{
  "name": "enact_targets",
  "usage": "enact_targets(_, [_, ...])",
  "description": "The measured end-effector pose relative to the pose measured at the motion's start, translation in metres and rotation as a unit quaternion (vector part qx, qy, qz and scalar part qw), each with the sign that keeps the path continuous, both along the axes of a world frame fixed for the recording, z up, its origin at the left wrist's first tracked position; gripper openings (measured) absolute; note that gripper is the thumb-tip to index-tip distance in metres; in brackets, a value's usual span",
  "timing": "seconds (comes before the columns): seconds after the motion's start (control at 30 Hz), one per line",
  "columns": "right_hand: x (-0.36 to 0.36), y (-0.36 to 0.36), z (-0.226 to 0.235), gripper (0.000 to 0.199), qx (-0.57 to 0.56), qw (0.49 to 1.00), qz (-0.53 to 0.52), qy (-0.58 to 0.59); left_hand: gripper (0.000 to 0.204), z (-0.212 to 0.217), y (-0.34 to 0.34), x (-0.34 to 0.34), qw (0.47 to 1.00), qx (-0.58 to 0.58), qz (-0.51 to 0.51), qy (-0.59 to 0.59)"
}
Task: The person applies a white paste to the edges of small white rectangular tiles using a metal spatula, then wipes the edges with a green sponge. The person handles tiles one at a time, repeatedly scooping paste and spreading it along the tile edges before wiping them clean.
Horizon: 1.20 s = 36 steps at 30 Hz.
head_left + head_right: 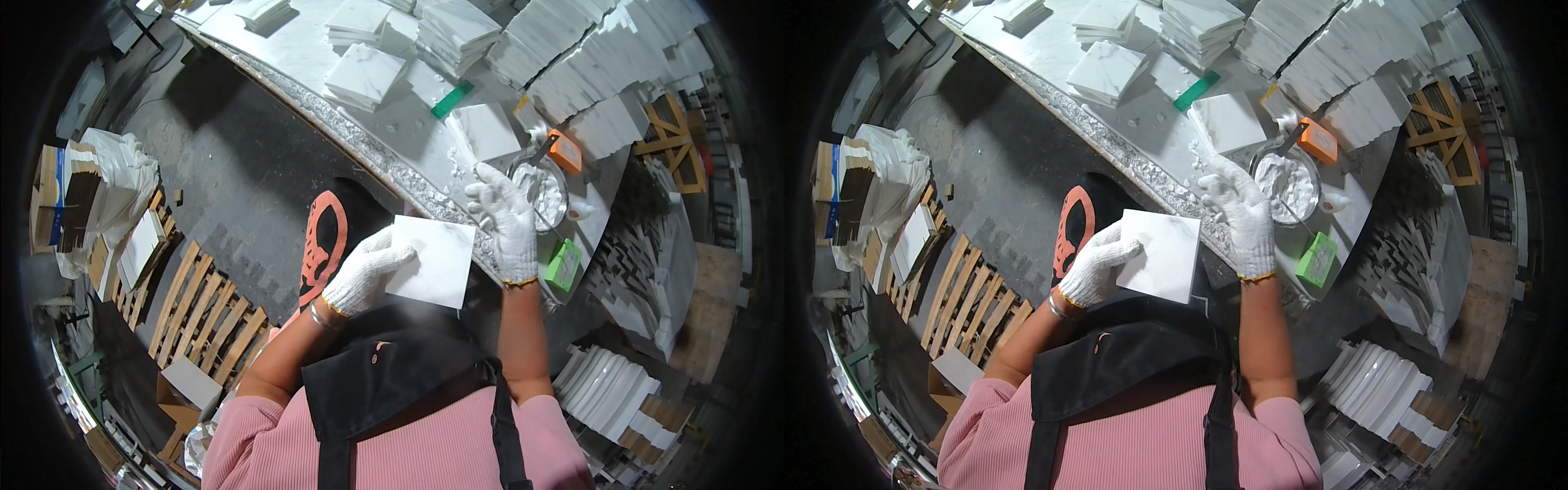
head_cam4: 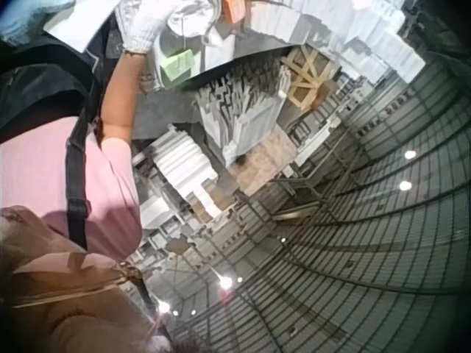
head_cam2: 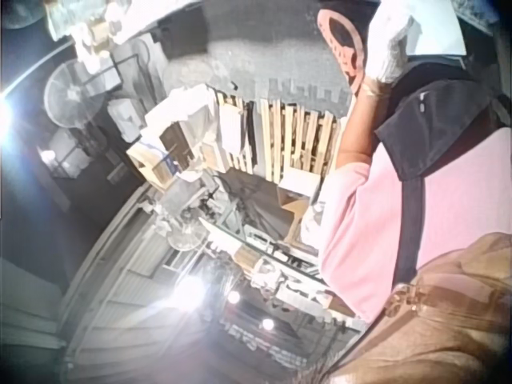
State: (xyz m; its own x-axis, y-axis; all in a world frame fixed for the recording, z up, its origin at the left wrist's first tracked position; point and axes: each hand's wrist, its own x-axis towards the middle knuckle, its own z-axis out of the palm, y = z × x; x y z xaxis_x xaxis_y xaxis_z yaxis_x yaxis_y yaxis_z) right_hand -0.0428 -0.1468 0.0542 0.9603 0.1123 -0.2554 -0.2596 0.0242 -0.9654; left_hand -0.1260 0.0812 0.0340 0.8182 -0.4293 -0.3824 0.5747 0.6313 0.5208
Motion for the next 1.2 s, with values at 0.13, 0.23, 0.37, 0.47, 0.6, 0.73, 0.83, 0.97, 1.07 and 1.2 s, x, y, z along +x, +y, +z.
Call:
enact_targets(0.13, [-0.023,-0.009,0.004,0.075,0.014,0.999,0.031,-0.035,0.049,-0.005,0.003,0.002,1.0,0.012,0.007,0.003])
enact_targets(0.23, [-0.04,-0.008,-0.007,0.078,0.019,0.996,0.081,-0.029,0.044,-0.007,0.003,0.004,1.0,0.009,0.009,-0.019])
enact_targets(0.37, [-0.065,-0.008,-0.012,0.082,0.116,0.983,0.112,0.085,0.044,-0.005,0.005,0.004,1.0,0.015,0.005,-0.017])
enact_targets(0.47, [-0.076,-0.011,-0.005,0.077,0.078,0.983,0.135,0.097,0.045,-0.003,0.008,0.005,1.0,0.006,0.017,-0.015])
enact_targets(0.6, [-0.079,-0.008,-0.005,0.074,0.084,0.99,0.099,0.051,0.046,0.003,0.007,0.007,0.999,0.021,0.014,-0.02])
enact_targets(0.73, [-0.061,-0.001,-0.001,0.075,0.094,0.989,0.117,0.003,0.047,0.011,0.003,0.007,0.999,0.03,0.003,-0.035])
enact_targets(0.83, [-0.048,-0.002,-0.003,0.077,0.075,0.994,0.071,0.022,0.046,0.01,0.006,0.007,0.998,0.041,-0.003,-0.049])
enact_targets(0.97, [-0.028,-0.007,-0.003,0.065,0.054,0.998,0.031,-0.018,0.046,0.006,0.008,0.005,0.996,0.057,-0.023,-0.057])
enact_targets(1.07, [-0.016,0.0,0.007,0.053,0.045,0.997,0.031,-0.05,0.046,0.006,0.007,0.003,0.996,0.066,-0.018,-0.063])
enact_targets(1.2, [-0.016,0.02,0.014,0.054,-0.028,0.997,0.041,-0.061,0.045,0.016,0.007,0.004,0.985,0.142,-0.044,-0.09])
